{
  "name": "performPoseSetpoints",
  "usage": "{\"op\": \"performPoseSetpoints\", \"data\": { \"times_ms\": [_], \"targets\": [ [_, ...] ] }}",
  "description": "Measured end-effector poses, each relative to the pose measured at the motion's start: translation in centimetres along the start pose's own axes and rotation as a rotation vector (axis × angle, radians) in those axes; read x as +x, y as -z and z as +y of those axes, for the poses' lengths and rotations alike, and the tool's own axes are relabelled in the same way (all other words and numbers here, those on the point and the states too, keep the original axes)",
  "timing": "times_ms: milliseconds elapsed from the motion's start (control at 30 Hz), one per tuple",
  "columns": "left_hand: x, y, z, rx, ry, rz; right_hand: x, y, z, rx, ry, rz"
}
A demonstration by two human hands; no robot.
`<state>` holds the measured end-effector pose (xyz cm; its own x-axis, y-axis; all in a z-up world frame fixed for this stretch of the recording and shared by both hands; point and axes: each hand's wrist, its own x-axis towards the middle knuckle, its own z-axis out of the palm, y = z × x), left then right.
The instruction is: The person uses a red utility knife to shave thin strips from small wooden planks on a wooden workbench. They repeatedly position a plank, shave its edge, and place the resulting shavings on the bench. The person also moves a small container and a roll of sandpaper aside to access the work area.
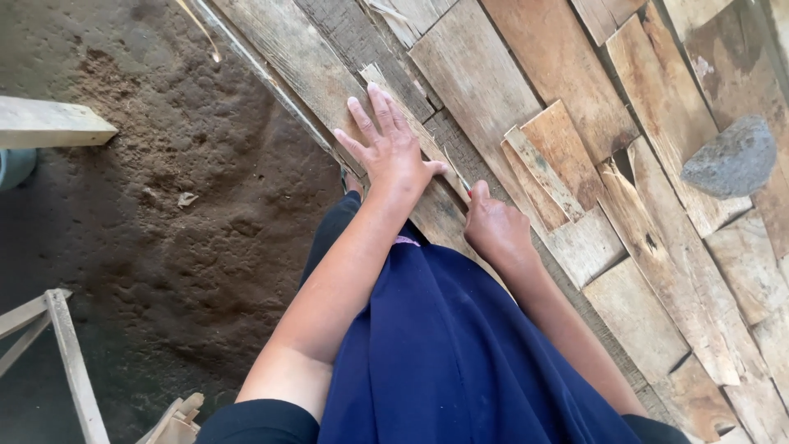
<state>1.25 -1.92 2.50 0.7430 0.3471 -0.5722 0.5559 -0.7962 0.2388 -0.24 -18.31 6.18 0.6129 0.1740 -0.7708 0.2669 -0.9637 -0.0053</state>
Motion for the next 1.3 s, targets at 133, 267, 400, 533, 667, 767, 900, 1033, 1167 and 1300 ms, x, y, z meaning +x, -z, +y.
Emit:
{"op": "performPoseSetpoints", "data": {
  "times_ms": [133, 267, 400, 533, 667, 767, 900, 1033, 1167, 1300],
  "targets": [
    [0.7, 0.3, 0.4, 0.13, 0.085, -0.104, 0.4, -1.2, 1.0, 0.016, -0.011, 0.051],
    [0.7, -0.4, 0.2, 0.158, 0.081, -0.076, 0.3, -1.8, 1.5, 0.022, -0.003, 0.052],
    [0.7, -0.8, 0.1, 0.182, 0.079, -0.032, 0.2, -2.2, 1.9, 0.043, -0.012, 0.046],
    [0.5, -0.1, 0.0, 0.188, 0.092, -0.081, 0.2, -2.8, 2.0, 0.056, -0.025, 0.045],
    [0.4, -0.2, 0.0, 0.166, 0.071, -0.067, -0.1, -3.9, 2.7, 0.027, -0.017, 0.106],
    [0.4, -0.3, 0.0, 0.152, 0.076, -0.057, -0.4, -4.2, 2.9, 0.008, -0.026, 0.109],
    [0.6, -0.7, 0.0, 0.183, 0.083, -0.037, -0.2, -4.8, 3.3, 0.001, -0.036, 0.127],
    [0.5, -0.7, -0.1, 0.178, 0.082, -0.053, -0.9, -4.4, 3.3, 0.025, -0.062, 0.078],
    [0.5, 0.0, 0.0, 0.152, 0.079, -0.057, -1.5, -4.0, 3.4, 0.063, -0.085, 0.021],
    [0.2, 0.1, 0.0, 0.151, 0.074, -0.067, -1.6, -4.4, 3.8, 0.141, -0.11, 0.002]
  ]
}}
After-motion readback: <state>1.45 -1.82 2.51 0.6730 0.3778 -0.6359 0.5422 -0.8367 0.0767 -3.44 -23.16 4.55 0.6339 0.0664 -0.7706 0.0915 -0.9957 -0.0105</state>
